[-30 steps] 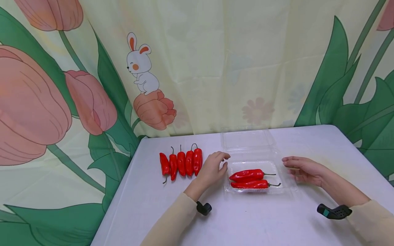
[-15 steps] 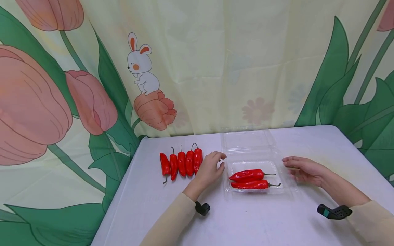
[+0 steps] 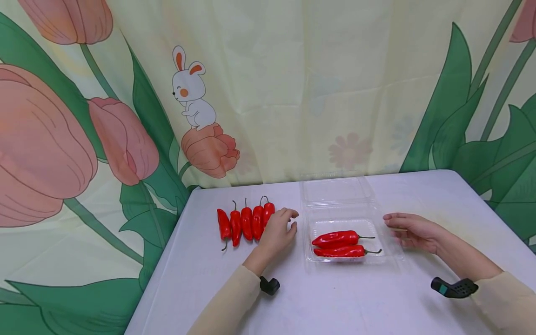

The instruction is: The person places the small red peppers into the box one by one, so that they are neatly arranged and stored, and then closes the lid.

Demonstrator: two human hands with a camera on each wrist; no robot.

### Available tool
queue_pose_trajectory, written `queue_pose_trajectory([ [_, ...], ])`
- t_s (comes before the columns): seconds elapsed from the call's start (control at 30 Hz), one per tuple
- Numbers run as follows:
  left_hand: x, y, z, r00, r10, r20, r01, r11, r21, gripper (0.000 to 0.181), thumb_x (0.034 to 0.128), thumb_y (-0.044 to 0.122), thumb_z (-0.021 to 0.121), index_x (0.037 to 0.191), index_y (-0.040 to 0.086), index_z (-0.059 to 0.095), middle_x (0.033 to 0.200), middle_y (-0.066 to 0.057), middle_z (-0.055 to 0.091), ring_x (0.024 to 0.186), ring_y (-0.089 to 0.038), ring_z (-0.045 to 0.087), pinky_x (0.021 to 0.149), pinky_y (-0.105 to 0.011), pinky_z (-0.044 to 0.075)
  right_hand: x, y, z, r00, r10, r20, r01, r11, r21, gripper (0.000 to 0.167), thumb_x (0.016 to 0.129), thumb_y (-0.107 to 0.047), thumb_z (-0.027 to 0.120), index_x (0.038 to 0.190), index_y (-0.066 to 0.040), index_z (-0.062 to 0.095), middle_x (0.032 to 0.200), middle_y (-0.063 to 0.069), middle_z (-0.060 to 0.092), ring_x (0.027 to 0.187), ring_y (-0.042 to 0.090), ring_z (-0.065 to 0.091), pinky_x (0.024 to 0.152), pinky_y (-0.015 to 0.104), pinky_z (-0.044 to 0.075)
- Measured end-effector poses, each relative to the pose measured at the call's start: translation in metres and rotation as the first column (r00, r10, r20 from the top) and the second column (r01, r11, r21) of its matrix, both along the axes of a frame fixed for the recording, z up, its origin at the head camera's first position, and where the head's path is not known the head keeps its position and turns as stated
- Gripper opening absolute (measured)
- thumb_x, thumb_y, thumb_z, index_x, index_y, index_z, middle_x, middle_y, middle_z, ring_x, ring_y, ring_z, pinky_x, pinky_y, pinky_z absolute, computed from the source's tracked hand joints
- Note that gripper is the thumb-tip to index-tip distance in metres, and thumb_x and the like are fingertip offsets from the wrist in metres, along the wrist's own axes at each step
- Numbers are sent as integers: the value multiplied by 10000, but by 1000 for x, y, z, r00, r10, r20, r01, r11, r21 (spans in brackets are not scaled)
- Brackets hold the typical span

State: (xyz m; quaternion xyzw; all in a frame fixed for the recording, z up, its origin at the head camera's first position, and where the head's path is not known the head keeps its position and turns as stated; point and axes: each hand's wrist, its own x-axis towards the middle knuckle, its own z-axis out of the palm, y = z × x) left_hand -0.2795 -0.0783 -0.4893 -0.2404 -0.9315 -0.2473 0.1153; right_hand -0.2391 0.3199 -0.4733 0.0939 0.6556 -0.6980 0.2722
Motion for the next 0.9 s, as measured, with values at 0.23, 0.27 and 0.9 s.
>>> queue_pose_trajectory([
  [0.23,-2,-7,-2,1000,22,3,-22,1000,-4,322,905,156,783,1205,156,665,1154,-13,710,1008,-152,667,865,-227,587,0,-1,1,1000,-7,2,7,1000,7,164,1067,-257,570,1215,-205,614,982,-25,667,819,134,660,740,227,584],
  [0.27,-2,-7,-2,1000,25,4,-25,1000,-4,320,906,159,783,1203,156,665,1149,-13,710,1007,-152,668,866,-229,588,0,-1,1,1000,-8,2,8,1000,8,157,1066,-258,571,1208,-209,618,982,-26,669,819,133,661,741,228,585],
  [0.9,-5,-28,1,990,142,15,-142,990,-19,426,851,179,840,1233,136,656,1206,-52,688,1098,-223,640,914,-346,600,1,0,0,1000,-4,-11,4,1000,27,146,1059,-267,585,1195,-235,628,988,-41,668,819,126,661,757,218,581],
])
